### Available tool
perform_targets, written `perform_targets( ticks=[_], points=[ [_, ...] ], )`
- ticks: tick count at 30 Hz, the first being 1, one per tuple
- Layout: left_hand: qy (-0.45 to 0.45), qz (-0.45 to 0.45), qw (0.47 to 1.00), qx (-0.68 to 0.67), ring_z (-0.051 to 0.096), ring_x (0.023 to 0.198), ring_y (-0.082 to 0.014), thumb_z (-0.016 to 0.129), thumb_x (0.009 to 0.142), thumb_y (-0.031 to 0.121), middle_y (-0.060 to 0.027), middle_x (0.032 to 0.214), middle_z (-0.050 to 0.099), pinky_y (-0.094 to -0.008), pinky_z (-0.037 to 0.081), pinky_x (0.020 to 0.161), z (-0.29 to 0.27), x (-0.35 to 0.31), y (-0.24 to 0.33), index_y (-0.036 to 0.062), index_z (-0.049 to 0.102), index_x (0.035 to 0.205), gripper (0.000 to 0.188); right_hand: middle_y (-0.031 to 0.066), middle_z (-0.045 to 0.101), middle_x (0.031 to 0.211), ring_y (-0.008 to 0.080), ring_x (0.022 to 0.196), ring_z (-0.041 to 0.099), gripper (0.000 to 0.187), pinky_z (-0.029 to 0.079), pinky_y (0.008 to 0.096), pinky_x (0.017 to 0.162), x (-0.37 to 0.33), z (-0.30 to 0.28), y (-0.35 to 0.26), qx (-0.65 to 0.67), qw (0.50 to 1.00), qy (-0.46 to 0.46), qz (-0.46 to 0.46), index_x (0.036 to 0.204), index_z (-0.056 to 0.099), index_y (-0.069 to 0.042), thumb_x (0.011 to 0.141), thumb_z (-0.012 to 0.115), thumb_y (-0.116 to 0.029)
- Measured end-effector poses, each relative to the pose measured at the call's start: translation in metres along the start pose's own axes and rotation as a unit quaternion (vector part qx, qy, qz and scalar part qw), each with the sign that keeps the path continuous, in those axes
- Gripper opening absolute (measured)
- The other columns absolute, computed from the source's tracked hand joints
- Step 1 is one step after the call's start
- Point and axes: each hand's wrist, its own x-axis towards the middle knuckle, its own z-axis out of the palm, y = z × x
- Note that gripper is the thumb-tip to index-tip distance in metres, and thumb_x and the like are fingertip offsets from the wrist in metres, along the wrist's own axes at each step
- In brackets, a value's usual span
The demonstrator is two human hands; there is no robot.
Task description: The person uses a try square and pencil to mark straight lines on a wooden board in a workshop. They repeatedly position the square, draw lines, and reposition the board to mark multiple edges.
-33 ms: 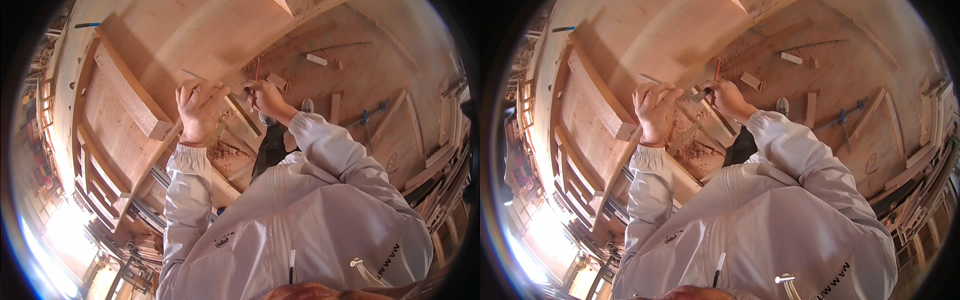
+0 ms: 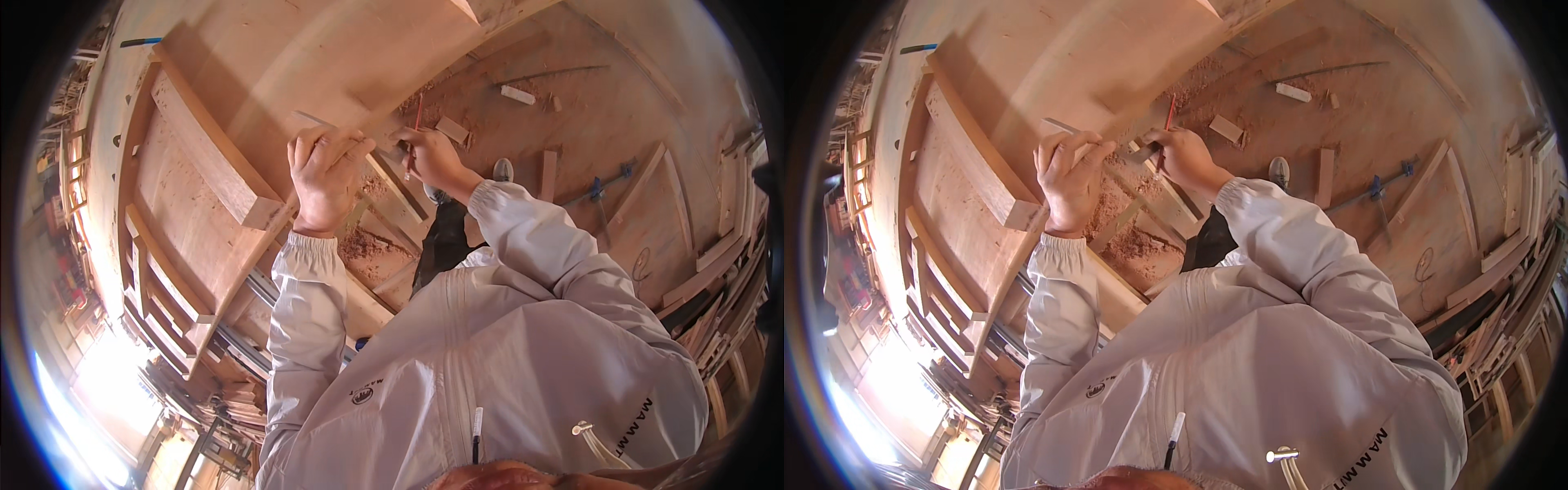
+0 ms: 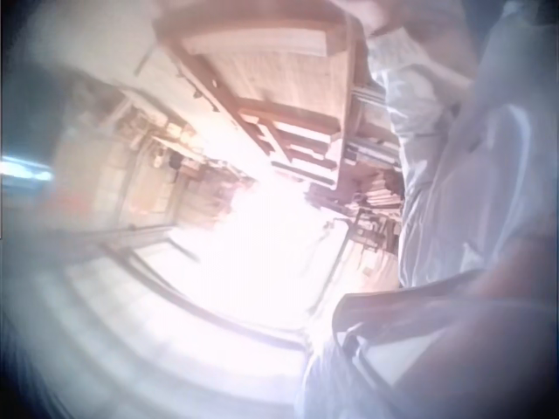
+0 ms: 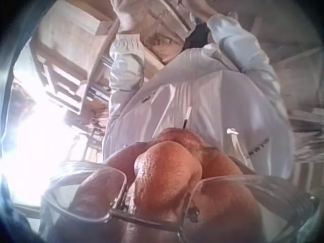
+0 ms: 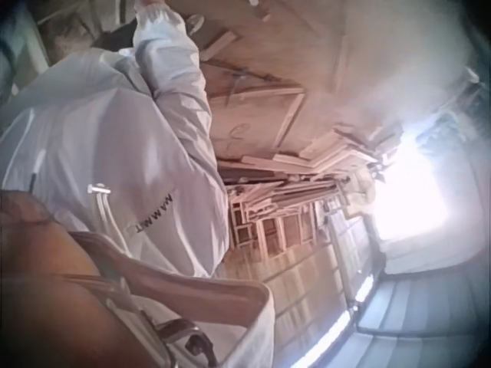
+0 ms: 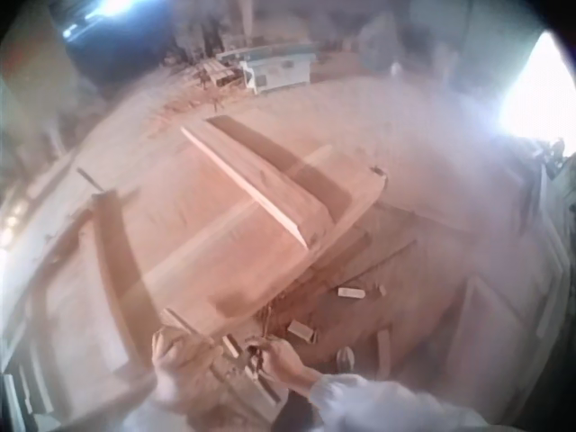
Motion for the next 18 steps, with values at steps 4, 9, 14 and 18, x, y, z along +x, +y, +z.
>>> perform_targets(
  ticks=[4,9,14,18],
  points=[
    [-0.020,-0.015,1.000,0.003,0.063,0.106,-0.0261,0.081,0.079,0.004,-0.0008,0.105,0.076,-0.0414,0.053,0.091,0.011,-0.001,-0.013,0.0122,0.084,0.103,0.026,0.0156,0.073,0.091,0.0359,0.093,0.070,0.022,0.057,0.0493,0.084,0.008,0.016,-0.003,-0.114,0.987,0.004,-0.111,0.108,0.076,-0.010,0.087,0.071,-0.010],
    [0.079,-0.229,0.967,-0.085,0.064,0.081,-0.0148,0.080,0.098,0.018,-0.0051,0.089,0.071,-0.0313,0.053,0.070,0.021,0.005,-0.023,0.0041,0.076,0.092,0.016,0.0150,0.073,0.091,0.0378,0.099,0.068,0.023,0.058,0.0493,0.084,0.014,0.022,-0.019,-0.145,0.988,0.003,0.048,0.112,0.071,-0.008,0.090,0.071,-0.016],
    [-0.009,-0.312,0.949,-0.047,0.067,0.056,-0.0203,0.079,0.100,0.038,-0.0076,0.064,0.069,-0.0316,0.051,0.055,0.027,0.023,-0.037,0.0043,0.071,0.078,0.041,0.0155,0.073,0.092,0.0380,0.100,0.069,0.021,0.058,0.0500,0.082,0.026,0.021,-0.020,-0.195,0.977,-0.026,0.078,0.110,0.070,-0.007,0.093,0.069,-0.020],
    [0.004,-0.285,0.958,0.015,0.061,0.051,-0.0203,0.073,0.103,0.042,-0.0083,0.060,0.064,-0.0362,0.049,0.054,0.043,0.043,-0.037,0.0034,0.071,0.074,0.048,0.0149,0.075,0.094,0.0379,0.102,0.071,0.020,0.059,0.0511,0.081,0.036,0.011,-0.021,-0.212,0.973,-0.051,0.079,0.110,0.071,-0.009,0.094,0.066,-0.018]
  ],
)
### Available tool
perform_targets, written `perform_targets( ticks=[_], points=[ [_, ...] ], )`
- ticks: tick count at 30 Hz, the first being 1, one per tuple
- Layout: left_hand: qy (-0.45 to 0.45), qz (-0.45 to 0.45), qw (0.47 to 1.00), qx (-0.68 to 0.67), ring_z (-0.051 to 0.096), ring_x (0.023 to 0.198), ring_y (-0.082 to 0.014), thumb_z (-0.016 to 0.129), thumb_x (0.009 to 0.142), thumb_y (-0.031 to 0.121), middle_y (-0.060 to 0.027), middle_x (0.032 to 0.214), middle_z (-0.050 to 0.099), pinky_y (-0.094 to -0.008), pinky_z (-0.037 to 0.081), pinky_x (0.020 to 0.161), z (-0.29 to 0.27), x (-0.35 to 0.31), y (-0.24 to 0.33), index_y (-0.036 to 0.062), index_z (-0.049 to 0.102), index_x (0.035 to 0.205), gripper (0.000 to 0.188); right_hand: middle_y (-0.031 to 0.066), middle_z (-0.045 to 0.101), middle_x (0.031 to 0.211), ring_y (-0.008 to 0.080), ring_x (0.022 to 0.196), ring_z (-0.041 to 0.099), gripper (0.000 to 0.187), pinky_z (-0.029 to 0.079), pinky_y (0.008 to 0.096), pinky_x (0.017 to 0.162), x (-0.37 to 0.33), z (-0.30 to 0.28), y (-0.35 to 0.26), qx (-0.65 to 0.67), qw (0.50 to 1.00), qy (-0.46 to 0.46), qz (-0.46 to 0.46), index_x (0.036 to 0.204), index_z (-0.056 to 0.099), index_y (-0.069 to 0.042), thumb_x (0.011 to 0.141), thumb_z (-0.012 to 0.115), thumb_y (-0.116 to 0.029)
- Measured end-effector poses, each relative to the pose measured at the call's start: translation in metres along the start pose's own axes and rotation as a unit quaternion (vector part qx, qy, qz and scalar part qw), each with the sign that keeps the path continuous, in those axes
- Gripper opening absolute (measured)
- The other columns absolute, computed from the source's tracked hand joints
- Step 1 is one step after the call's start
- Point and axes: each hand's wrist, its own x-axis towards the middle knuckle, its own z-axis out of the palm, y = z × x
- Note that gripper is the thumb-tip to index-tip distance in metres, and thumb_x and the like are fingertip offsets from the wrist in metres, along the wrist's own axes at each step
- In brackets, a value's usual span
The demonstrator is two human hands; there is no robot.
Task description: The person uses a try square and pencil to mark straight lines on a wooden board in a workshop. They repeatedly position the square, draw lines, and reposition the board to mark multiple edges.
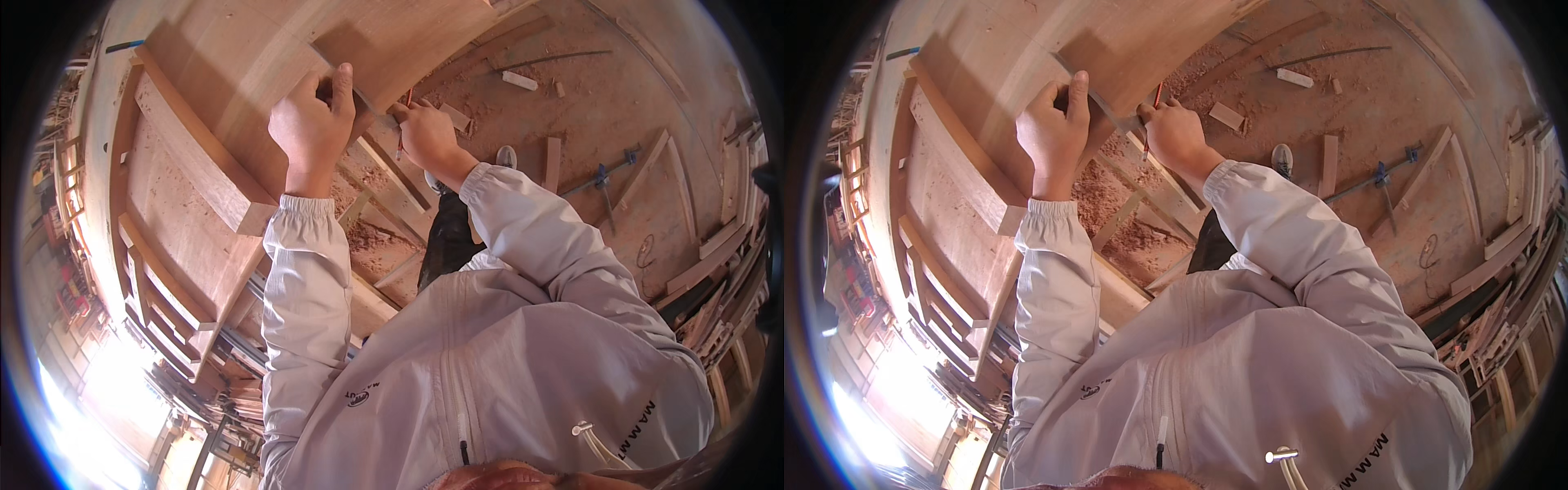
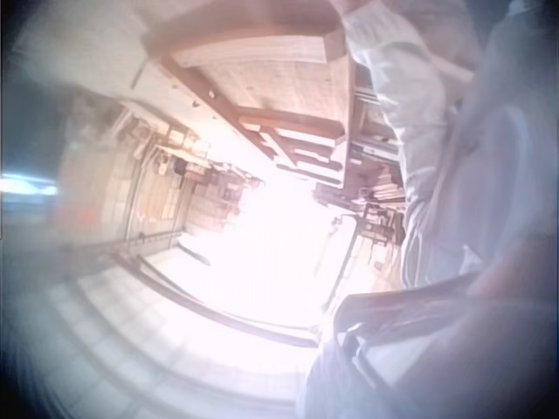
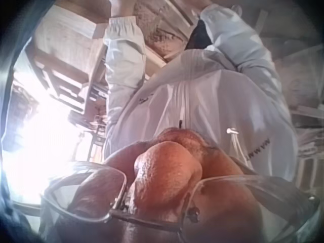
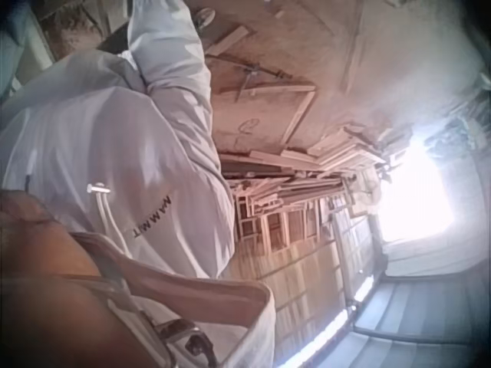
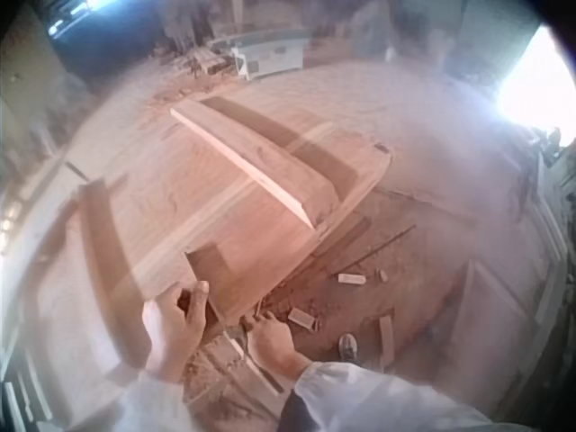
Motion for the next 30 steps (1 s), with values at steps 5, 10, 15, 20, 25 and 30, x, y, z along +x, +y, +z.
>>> perform_targets(
  ticks=[5,10,15,20,25,30],
  points=[
    [0.028,-0.012,0.997,0.066,0.067,0.051,-0.0336,0.070,0.094,0.032,-0.0092,0.060,0.068,-0.0423,0.052,0.050,0.014,0.005,-0.005,0.0098,0.070,0.066,0.035,0.0141,0.077,0.094,0.0369,0.104,0.073,0.020,0.060,0.0505,0.082,0.008,-0.012,0.004,-0.007,1.000,-0.017,-0.018,0.111,0.072,-0.010,0.095,0.062,-0.015],
    [0.061,-0.008,0.993,0.104,0.064,0.048,-0.0349,0.068,0.091,0.028,-0.0115,0.058,0.066,-0.0434,0.050,0.047,0.022,0.005,-0.005,0.0095,0.065,0.062,0.035,0.0140,0.076,0.092,0.0368,0.104,0.073,0.020,0.060,0.0513,0.083,0.012,-0.013,-0.001,-0.022,0.998,-0.055,0.010,0.113,0.071,-0.009,0.096,0.061,-0.014],
    [0.075,0.015,0.993,0.091,0.064,0.049,-0.0368,0.068,0.090,0.027,-0.0131,0.059,0.066,-0.0452,0.050,0.047,0.025,0.006,-0.012,0.0090,0.063,0.061,0.035,0.0151,0.076,0.095,0.0376,0.102,0.073,0.021,0.059,0.0510,0.082,0.006,-0.017,-0.004,0.005,0.999,-0.039,0.017,0.114,0.067,-0.007,0.099,0.065,-0.021],
    [0.065,0.000,0.992,0.110,0.065,0.053,-0.0386,0.068,0.092,0.030,-0.0143,0.061,0.066,-0.0460,0.051,0.051,0.026,0.006,-0.010,0.0082,0.069,0.066,0.034,0.0155,0.075,0.092,0.0388,0.097,0.073,0.023,0.059,0.0512,0.077,-0.004,-0.024,-0.006,0.011,0.999,0.028,-0.035,0.108,0.065,-0.005,0.099,0.068,-0.027],
    [0.088,0.037,0.988,0.123,0.066,0.053,-0.0390,0.068,0.092,0.030,-0.0141,0.061,0.067,-0.0460,0.052,0.051,0.031,0.009,-0.012,0.0087,0.071,0.067,0.033,0.0166,0.072,0.086,0.0386,0.090,0.072,0.024,0.058,0.0509,0.071,-0.009,-0.031,-0.012,0.022,0.996,0.057,-0.069,0.101,0.062,-0.004,0.099,0.068,-0.027],
    [0.077,0.017,0.991,0.109,0.065,0.053,-0.0395,0.068,0.092,0.029,-0.0145,0.060,0.066,-0.0465,0.051,0.050,0.029,0.007,-0.009,0.0092,0.070,0.066,0.033,0.0165,0.070,0.083,0.0380,0.087,0.072,0.022,0.058,0.0506,0.070,-0.009,-0.029,-0.011,0.004,0.995,0.068,-0.076,0.100,0.061,-0.004,0.098,0.068,-0.025]
  ],
)
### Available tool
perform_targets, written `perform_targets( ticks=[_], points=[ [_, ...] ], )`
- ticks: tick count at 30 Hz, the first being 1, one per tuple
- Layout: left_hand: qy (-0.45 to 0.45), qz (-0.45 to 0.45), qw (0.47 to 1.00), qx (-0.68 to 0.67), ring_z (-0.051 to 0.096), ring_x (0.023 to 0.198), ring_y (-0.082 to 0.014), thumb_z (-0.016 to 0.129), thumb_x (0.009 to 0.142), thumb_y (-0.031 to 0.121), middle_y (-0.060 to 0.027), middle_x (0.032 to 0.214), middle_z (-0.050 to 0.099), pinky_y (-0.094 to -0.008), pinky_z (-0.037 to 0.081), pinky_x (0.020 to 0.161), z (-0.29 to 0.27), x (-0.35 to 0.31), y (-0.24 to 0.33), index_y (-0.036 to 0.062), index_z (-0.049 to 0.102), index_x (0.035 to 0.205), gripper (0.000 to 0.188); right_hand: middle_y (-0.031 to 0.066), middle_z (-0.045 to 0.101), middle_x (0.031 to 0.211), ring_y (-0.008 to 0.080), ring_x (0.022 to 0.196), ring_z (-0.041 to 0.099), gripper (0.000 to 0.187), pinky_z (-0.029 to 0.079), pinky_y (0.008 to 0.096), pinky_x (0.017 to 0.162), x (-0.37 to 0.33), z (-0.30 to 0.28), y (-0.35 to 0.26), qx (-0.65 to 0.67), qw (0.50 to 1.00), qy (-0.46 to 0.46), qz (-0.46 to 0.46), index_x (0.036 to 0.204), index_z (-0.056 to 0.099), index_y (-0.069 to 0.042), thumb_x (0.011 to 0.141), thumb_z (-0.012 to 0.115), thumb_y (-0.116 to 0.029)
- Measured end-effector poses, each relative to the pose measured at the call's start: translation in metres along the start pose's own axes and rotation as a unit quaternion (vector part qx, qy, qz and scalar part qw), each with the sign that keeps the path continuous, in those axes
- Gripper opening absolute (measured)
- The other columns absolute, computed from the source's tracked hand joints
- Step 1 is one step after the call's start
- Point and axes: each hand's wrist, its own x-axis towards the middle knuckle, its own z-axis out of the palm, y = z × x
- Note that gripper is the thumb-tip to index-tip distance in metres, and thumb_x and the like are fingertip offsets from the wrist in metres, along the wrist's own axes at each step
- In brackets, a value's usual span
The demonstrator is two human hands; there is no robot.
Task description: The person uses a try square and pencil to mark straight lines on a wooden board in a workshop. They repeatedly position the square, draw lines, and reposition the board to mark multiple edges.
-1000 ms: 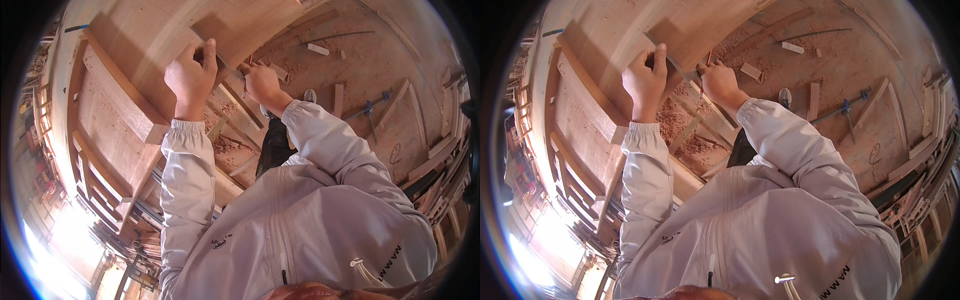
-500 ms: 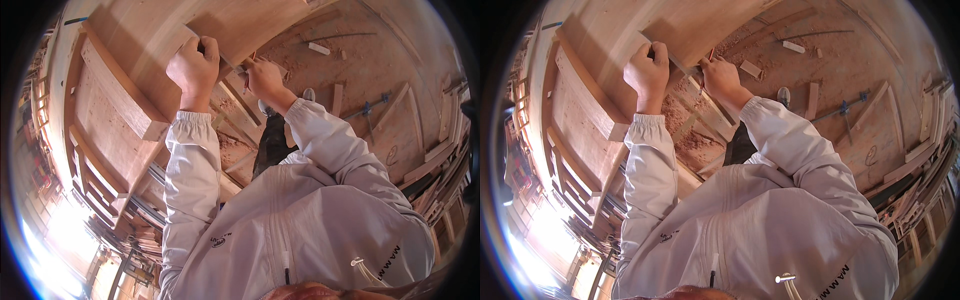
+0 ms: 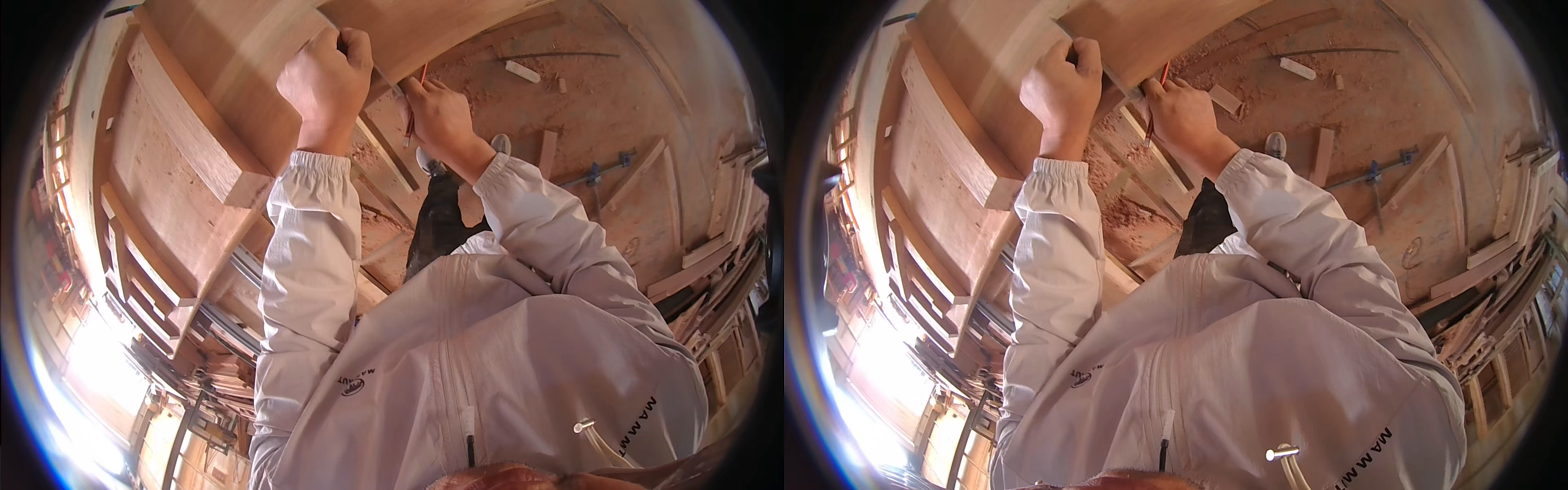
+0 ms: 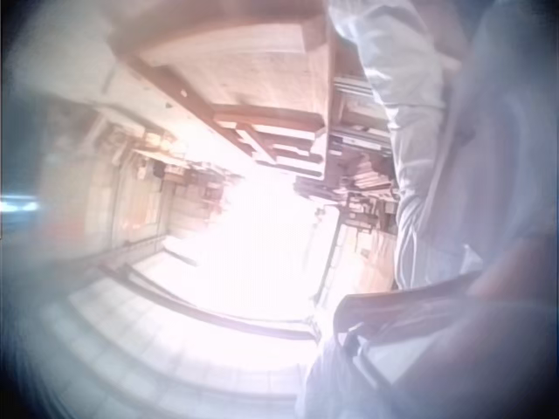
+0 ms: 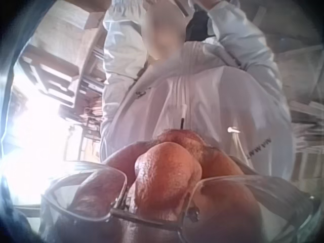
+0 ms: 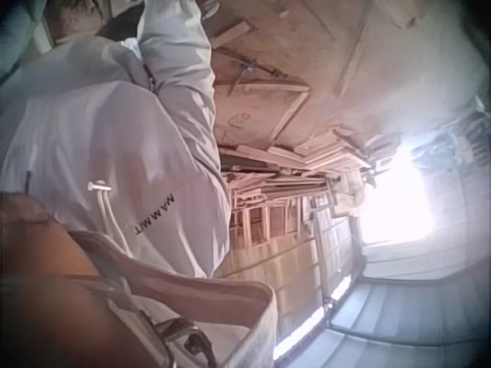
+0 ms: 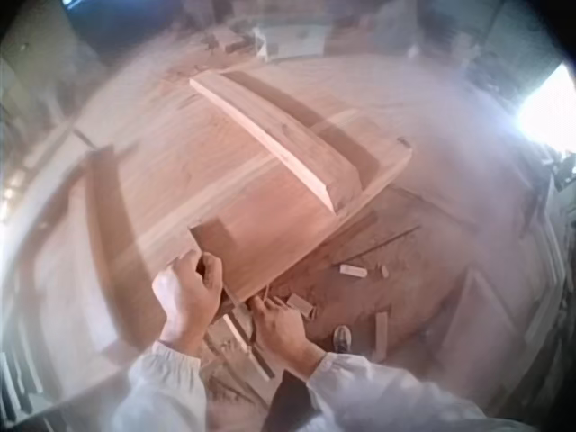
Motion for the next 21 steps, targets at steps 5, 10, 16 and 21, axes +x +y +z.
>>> perform_targets(
  ticks=[5,10,16,21],
  points=[
    [0.002,-0.011,1.000,-0.006,0.065,0.053,-0.0396,0.067,0.092,0.029,-0.0150,0.061,0.066,-0.0473,0.051,0.050,0.002,-0.001,0.001,0.0092,0.067,0.064,0.034,0.0156,0.070,0.084,0.0377,0.087,0.072,0.021,0.058,0.0509,0.070,0.000,-0.004,-0.001,-0.018,0.999,-0.036,0.010,0.102,0.060,-0.004,0.097,0.068,-0.023],
    [0.011,-0.002,1.000,-0.013,0.065,0.053,-0.0399,0.066,0.094,0.028,-0.0152,0.062,0.066,-0.0486,0.050,0.050,0.000,0.000,0.002,0.0089,0.064,0.064,0.035,0.0142,0.069,0.083,0.0369,0.087,0.072,0.019,0.059,0.0501,0.070,-0.002,0.007,0.002,-0.022,1.000,0.010,-0.001,0.103,0.061,-0.005,0.096,0.068,-0.021],
    [0.000,0.008,1.000,-0.029,0.062,0.048,-0.0375,0.068,0.090,0.018,-0.0147,0.059,0.064,-0.0448,0.049,0.046,-0.007,0.000,0.004,0.0086,0.063,0.063,0.028,0.0141,0.070,0.085,0.0357,0.087,0.072,0.020,0.059,0.0483,0.068,-0.003,0.007,0.001,-0.025,1.000,0.001,0.008,0.105,0.062,-0.004,0.097,0.069,-0.021],
    [-0.016,-0.001,0.999,-0.046,0.062,0.052,-0.0376,0.065,0.096,0.024,-0.0146,0.062,0.063,-0.0454,0.046,0.048,-0.006,0.001,0.004,0.0075,0.059,0.065,0.035,0.0141,0.070,0.085,0.0350,0.086,0.072,0.021,0.059,0.0476,0.068,-0.003,0.007,0.000,-0.031,0.999,-0.012,0.021,0.105,0.062,-0.004,0.097,0.069,-0.022]
  ],
)
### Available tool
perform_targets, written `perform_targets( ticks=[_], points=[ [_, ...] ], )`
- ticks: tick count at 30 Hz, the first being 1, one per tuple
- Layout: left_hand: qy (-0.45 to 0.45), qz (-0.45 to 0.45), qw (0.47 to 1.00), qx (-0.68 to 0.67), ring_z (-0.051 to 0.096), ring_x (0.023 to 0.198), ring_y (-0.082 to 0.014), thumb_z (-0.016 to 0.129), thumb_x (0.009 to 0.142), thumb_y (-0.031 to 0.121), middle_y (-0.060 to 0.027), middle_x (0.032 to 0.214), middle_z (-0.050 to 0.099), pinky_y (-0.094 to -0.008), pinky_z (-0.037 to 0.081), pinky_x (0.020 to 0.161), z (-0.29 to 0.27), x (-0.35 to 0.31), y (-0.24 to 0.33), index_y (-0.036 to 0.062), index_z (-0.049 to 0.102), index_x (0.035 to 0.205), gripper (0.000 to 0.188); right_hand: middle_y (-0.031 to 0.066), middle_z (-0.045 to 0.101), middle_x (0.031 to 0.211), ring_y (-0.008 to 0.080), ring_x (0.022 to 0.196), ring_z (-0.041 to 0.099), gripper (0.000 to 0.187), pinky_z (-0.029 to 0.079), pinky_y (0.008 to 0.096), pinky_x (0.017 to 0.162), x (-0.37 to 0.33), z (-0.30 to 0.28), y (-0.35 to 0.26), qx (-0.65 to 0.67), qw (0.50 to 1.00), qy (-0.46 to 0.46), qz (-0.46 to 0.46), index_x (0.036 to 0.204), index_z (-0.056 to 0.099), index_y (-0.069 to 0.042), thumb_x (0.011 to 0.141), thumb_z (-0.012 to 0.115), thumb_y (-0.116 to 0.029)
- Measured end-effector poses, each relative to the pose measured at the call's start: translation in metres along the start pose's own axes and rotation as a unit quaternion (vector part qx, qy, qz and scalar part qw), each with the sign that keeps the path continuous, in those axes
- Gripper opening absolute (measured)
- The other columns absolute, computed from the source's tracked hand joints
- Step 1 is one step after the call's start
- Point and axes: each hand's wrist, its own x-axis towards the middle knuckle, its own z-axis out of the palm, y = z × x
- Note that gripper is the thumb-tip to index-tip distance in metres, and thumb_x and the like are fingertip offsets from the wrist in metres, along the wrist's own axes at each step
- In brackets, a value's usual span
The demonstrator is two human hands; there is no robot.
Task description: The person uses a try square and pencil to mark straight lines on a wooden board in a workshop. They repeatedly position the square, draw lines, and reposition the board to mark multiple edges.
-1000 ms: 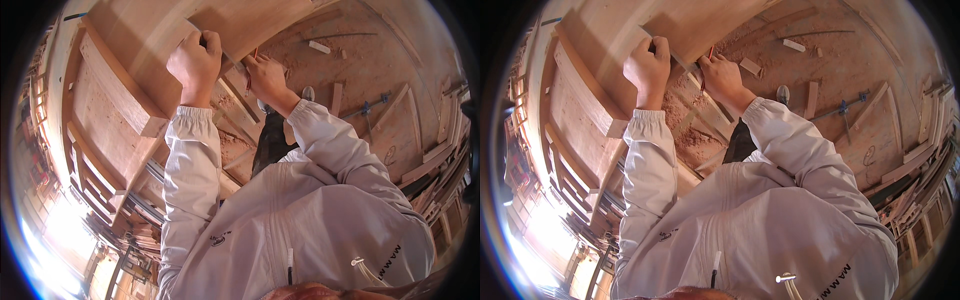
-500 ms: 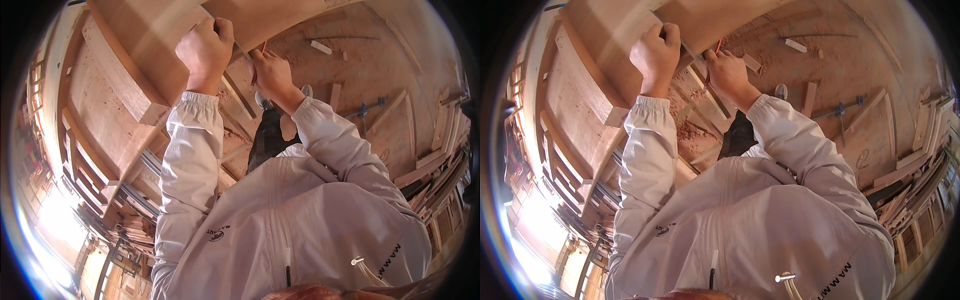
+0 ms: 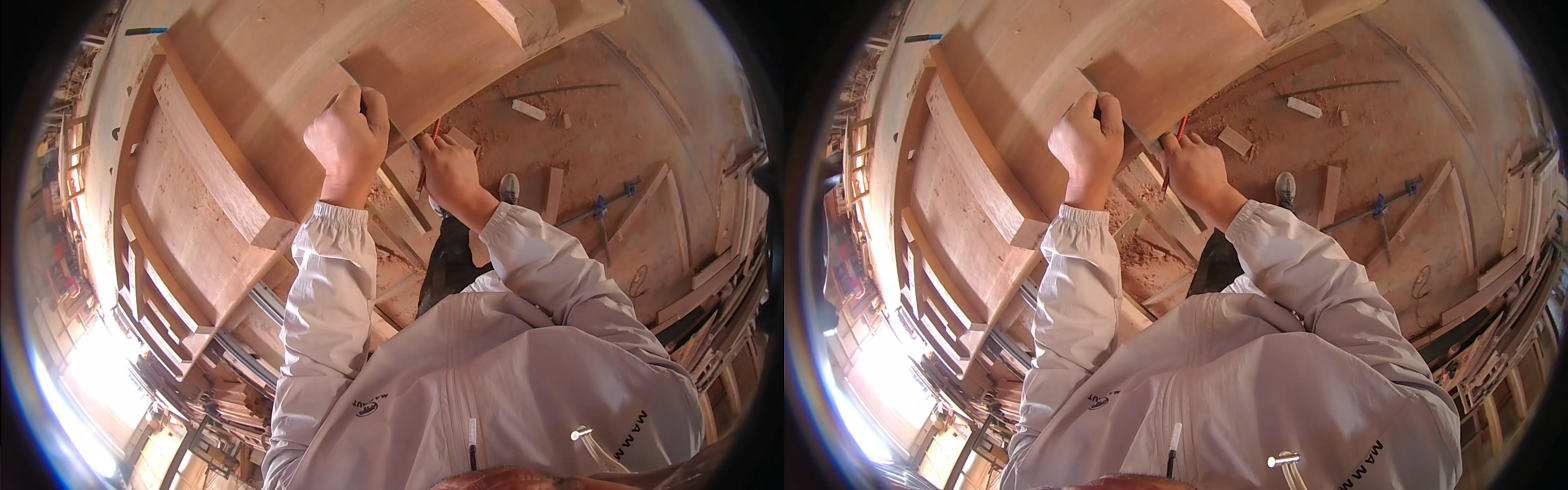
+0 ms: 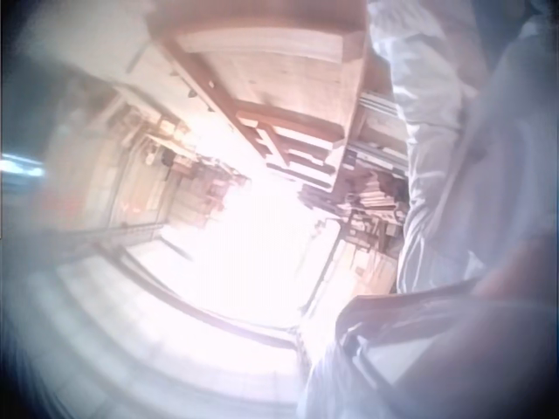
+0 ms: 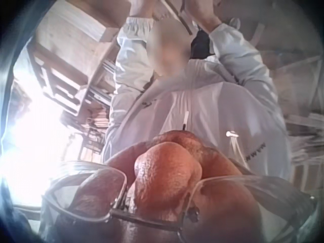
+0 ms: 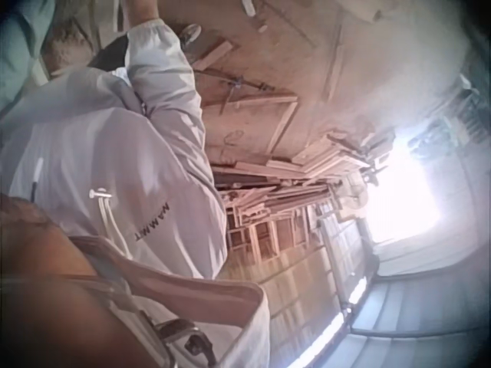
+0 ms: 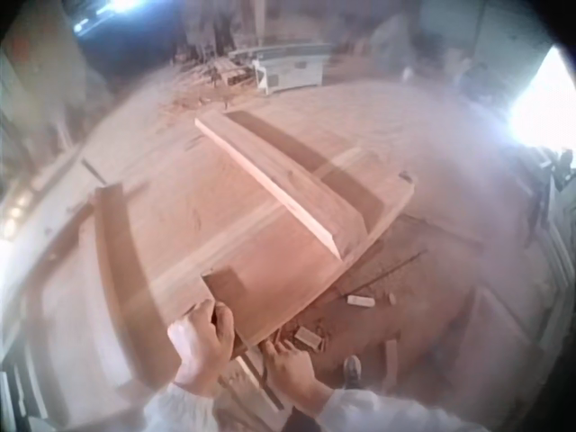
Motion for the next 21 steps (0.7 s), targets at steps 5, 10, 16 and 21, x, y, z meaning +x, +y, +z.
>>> perform_targets(
  ticks=[5,10,16,21],
  points=[
    [0.014,-0.001,0.999,0.033,0.067,0.053,-0.0370,0.068,0.094,0.026,-0.0139,0.063,0.067,-0.0455,0.051,0.048,0.003,0.004,-0.003,0.0096,0.067,0.069,0.029,0.0147,0.070,0.087,0.0367,0.087,0.072,0.019,0.059,0.0481,0.070,0.001,-0.004,-0.001,0.008,1.000,-0.019,0.006,0.106,0.061,-0.004,0.096,0.069,-0.018],
    [0.024,0.008,0.998,0.061,0.068,0.054,-0.0347,0.067,0.094,0.027,-0.0115,0.063,0.069,-0.0453,0.052,0.048,0.003,0.035,-0.030,0.0114,0.071,0.072,0.027,0.0137,0.069,0.088,0.0366,0.089,0.071,0.020,0.058,0.0476,0.071,0.001,-0.007,-0.004,0.016,1.000,-0.014,0.008,0.107,0.061,-0.004,0.094,0.070,-0.016],
    [-0.027,0.011,0.999,0.037,0.070,0.066,-0.0377,0.063,0.099,0.027,-0.0148,0.077,0.073,-0.0469,0.054,0.057,0.005,0.041,-0.039,0.0086,0.074,0.083,0.027,0.0140,0.072,0.091,0.0341,0.093,0.072,0.021,0.059,0.0480,0.072,0.000,-0.007,-0.005,0.015,0.999,-0.028,0.011,0.111,0.063,-0.003,0.100,0.065,-0.021],
    [0.009,0.051,0.998,0.021,0.069,0.061,-0.0365,0.063,0.100,0.027,-0.0118,0.071,0.072,-0.0464,0.052,0.053,0.012,0.041,-0.042,0.0100,0.071,0.077,0.029,0.0136,0.072,0.091,0.0337,0.095,0.073,0.020,0.060,0.0471,0.072,0.002,-0.011,-0.004,0.006,0.999,-0.051,0.012,0.111,0.063,-0.003,0.100,0.064,-0.020]
  ],
)
